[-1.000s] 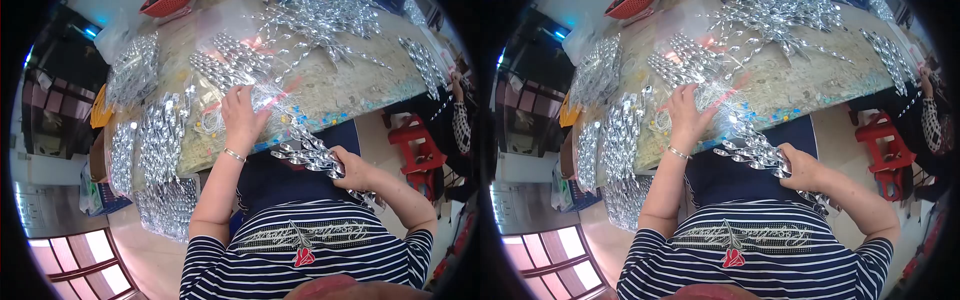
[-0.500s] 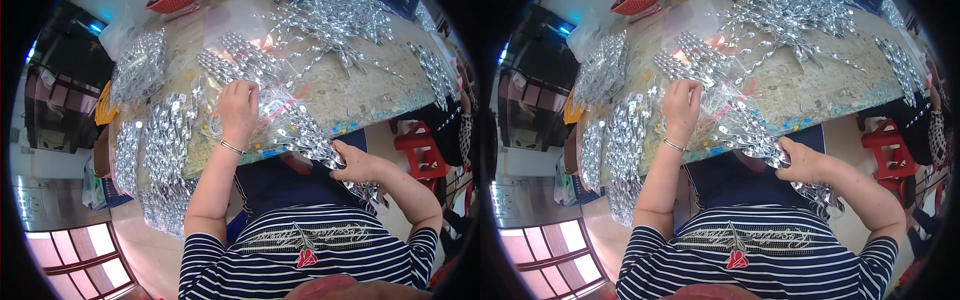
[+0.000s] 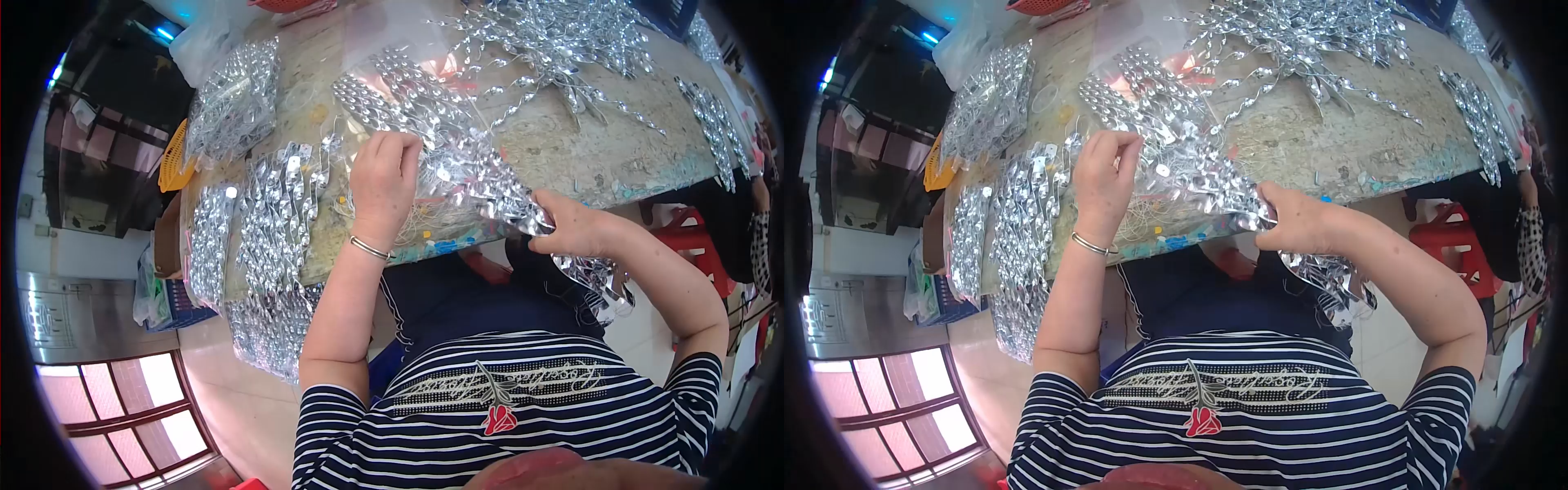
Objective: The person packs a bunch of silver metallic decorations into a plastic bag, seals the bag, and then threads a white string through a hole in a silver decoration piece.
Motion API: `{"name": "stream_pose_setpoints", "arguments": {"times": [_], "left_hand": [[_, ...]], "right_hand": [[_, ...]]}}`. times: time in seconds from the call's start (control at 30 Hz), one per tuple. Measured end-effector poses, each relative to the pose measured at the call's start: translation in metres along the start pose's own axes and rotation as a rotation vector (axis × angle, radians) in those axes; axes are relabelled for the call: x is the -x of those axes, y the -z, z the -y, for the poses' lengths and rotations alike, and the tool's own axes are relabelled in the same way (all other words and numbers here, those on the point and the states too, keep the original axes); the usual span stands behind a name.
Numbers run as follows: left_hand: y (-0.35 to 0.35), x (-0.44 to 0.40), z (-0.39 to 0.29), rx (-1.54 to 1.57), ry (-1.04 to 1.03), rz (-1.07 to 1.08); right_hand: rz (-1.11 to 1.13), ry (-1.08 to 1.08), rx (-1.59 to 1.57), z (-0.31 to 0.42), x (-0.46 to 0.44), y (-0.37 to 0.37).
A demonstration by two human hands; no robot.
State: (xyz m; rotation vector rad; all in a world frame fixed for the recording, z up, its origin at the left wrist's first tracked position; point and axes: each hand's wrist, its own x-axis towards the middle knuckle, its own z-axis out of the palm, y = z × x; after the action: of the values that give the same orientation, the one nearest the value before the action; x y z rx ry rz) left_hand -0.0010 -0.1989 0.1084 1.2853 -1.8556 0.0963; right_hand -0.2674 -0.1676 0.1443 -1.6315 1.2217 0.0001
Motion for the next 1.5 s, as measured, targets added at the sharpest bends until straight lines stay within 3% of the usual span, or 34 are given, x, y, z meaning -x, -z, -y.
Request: {"name": "stream_pose_setpoints", "arguments": {"times": [0.23,0.87,1.37,1.5], "left_hand": [[0.010,0.002,-0.018,0.115,0.068,0.011],[0.010,-0.015,-0.060,0.016,-0.053,-0.107],[-0.001,-0.015,-0.074,0.048,-0.053,-0.097],[-0.010,-0.010,-0.079,-0.017,-0.114,-0.098]], "right_hand": [[-0.088,-0.015,0.017,-0.002,-0.001,0.002],[-0.333,0.133,0.268,-0.025,0.014,-0.021],[-0.349,0.130,0.278,-0.017,-0.010,-0.015],[-0.196,0.074,0.030,-0.005,-0.005,-0.013]]}}
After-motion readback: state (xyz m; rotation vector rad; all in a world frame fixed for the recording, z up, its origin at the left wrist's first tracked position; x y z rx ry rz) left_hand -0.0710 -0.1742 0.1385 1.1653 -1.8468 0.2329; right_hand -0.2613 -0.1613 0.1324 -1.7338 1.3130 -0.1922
